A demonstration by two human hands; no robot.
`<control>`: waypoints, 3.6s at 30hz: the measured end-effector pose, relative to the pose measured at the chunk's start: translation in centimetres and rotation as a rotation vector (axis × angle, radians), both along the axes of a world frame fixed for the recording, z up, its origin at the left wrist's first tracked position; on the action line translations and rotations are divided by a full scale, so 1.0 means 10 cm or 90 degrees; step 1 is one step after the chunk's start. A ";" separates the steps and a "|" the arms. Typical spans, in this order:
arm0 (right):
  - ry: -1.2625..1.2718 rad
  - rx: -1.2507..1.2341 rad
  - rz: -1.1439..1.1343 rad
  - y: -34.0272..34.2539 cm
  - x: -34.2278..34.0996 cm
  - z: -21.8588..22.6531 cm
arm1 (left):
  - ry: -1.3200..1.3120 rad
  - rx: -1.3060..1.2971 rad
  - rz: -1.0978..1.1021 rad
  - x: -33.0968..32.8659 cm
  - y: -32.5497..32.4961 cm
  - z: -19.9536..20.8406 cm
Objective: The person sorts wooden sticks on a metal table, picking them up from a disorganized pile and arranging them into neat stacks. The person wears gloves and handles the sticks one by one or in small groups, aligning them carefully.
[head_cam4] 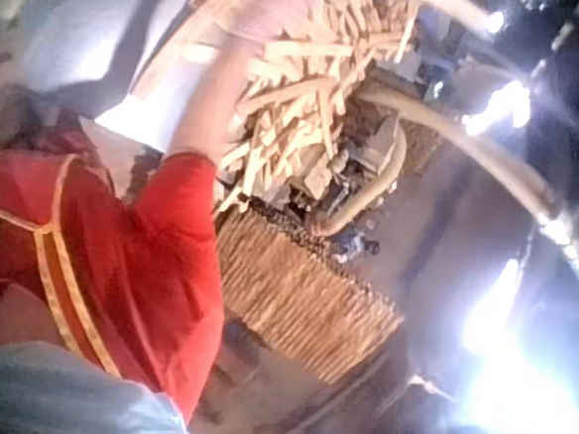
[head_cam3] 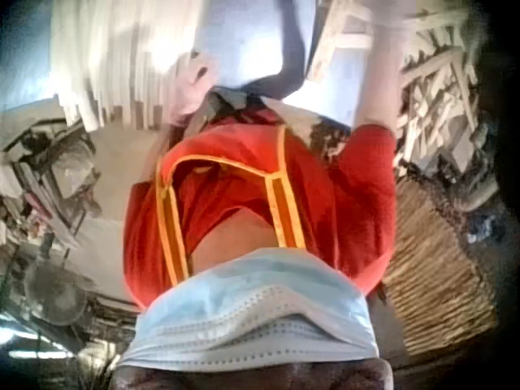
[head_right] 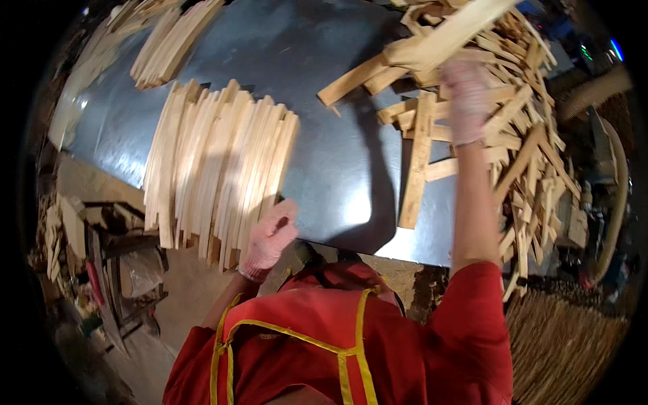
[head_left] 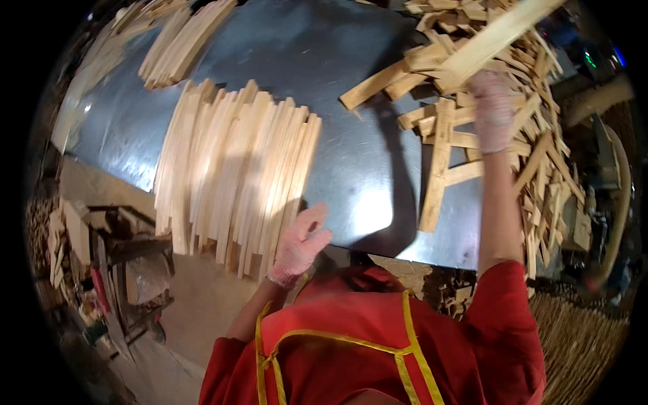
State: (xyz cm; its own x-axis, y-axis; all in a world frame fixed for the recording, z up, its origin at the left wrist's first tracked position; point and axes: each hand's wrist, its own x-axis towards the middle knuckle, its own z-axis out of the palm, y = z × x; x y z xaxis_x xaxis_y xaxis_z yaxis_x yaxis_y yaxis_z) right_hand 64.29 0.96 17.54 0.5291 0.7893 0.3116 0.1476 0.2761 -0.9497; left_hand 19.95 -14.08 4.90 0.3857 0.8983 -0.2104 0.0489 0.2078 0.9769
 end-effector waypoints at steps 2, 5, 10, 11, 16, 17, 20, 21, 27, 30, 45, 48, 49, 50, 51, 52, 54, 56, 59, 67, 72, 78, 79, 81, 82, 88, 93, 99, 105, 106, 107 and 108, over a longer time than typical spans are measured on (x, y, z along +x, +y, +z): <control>-0.083 0.044 -0.112 0.08 0.43 0.12 | 0.097 -0.018 0.003 0.12 -0.06 0.02; -0.416 -0.358 -0.148 -0.29 0.64 -0.72 | 0.109 -0.055 0.014 0.26 -0.17 0.01; -0.570 -0.513 -0.069 -1.20 -0.40 -1.94 | 0.362 0.191 -0.050 -0.09 -0.37 -0.12; -0.523 -0.485 -0.052 -1.24 -0.55 -1.97 | 0.354 0.201 -0.010 -0.24 -0.43 -0.04; 0.133 -0.418 0.142 -1.30 -1.75 -2.12 | 0.552 0.165 0.266 -1.22 -0.87 -0.19; 0.082 -0.444 0.152 -1.22 -2.02 -2.07 | 0.541 0.131 0.335 -1.49 -1.04 -0.39; -0.101 -0.499 0.234 -0.79 -2.43 -2.15 | 0.401 -0.003 0.538 -1.91 -1.22 -0.77; -0.075 -0.492 0.306 -0.69 -2.56 -2.09 | 0.294 -0.089 0.613 -1.93 -1.19 -0.79; 0.071 -0.543 0.451 -0.79 -2.97 -1.46 | -0.307 -0.367 0.621 -2.00 -1.05 -1.13; 0.153 -0.552 0.347 -1.19 -2.69 -1.77 | -0.240 -0.388 0.563 -2.01 -0.96 -0.55; 0.172 -0.554 0.409 -1.70 -2.67 -1.60 | 0.438 0.004 0.098 -1.43 0.07 0.54; 0.211 -0.572 0.477 -1.75 -2.60 -1.50 | 0.468 0.137 0.173 -1.20 0.00 0.41; 0.165 -0.591 0.484 -1.74 -2.50 -1.43 | 0.563 0.152 0.179 -1.31 0.02 0.16; 0.117 -0.612 0.487 -1.69 -2.36 -1.30 | 0.654 0.169 0.184 -1.54 0.09 -0.09; 0.068 -0.635 0.476 -1.64 -2.17 -1.18 | 0.671 0.231 0.209 -1.69 0.16 -0.16; -0.051 -0.600 0.392 -1.63 -1.93 -1.07 | 0.684 0.290 0.234 -1.84 0.23 -0.22; -0.291 -0.529 0.241 -1.57 -1.49 -0.94 | 0.531 0.084 0.292 -2.31 0.35 -0.34; -0.334 -0.488 -0.050 -1.43 -0.78 -1.32 | 0.486 0.112 0.370 -2.81 0.34 -0.57; -0.180 -0.446 -0.489 -1.21 0.48 -1.66 | 1.124 0.264 0.200 -1.99 0.58 0.12; 0.575 -0.258 -0.049 -1.05 0.57 -1.92 | 0.770 0.354 0.111 -0.76 0.28 -0.05; 0.423 -0.409 0.197 -1.52 -1.46 -1.81 | 0.821 0.274 0.149 -1.25 -0.08 -0.35; -0.016 -0.558 0.305 -1.05 -2.56 -1.74 | 0.806 0.155 0.284 -1.86 -0.50 -0.37; -0.050 -0.539 0.369 -0.97 -2.67 -1.78 | 0.765 0.146 0.326 -1.95 -0.53 -0.42; -0.014 -0.555 0.455 -0.87 -2.83 -1.72 | 0.666 0.143 0.473 -2.12 -0.65 -0.61; 0.052 -0.591 0.474 -0.84 -2.87 -1.57 | 0.603 0.149 0.580 -2.18 -0.74 -0.82; 0.235 -0.591 0.340 -1.22 -2.68 -1.85 | -0.251 -0.419 0.702 -2.07 -0.65 -1.09; 0.071 -0.486 0.314 -1.13 -2.62 -1.96 | 0.010 -0.321 0.211 -1.48 -1.02 -0.69; 0.042 -0.579 0.367 -0.85 -2.20 -1.83 | 0.466 -0.077 -0.038 -1.28 -0.21 -0.02; -0.192 -0.651 0.417 -0.03 -2.28 -1.35 | 0.544 -0.087 0.173 -1.02 1.19 -0.54; -0.217 -0.669 0.412 0.02 -2.32 -1.35 | 0.609 -0.080 0.154 -0.85 1.29 -0.53; -0.243 -0.687 0.408 0.07 -2.37 -1.36 | 0.674 -0.074 0.134 -0.67 1.37 -0.51; -0.272 -0.706 0.402 0.11 -2.37 -1.36 | 0.735 -0.068 0.114 -0.54 1.44 -0.51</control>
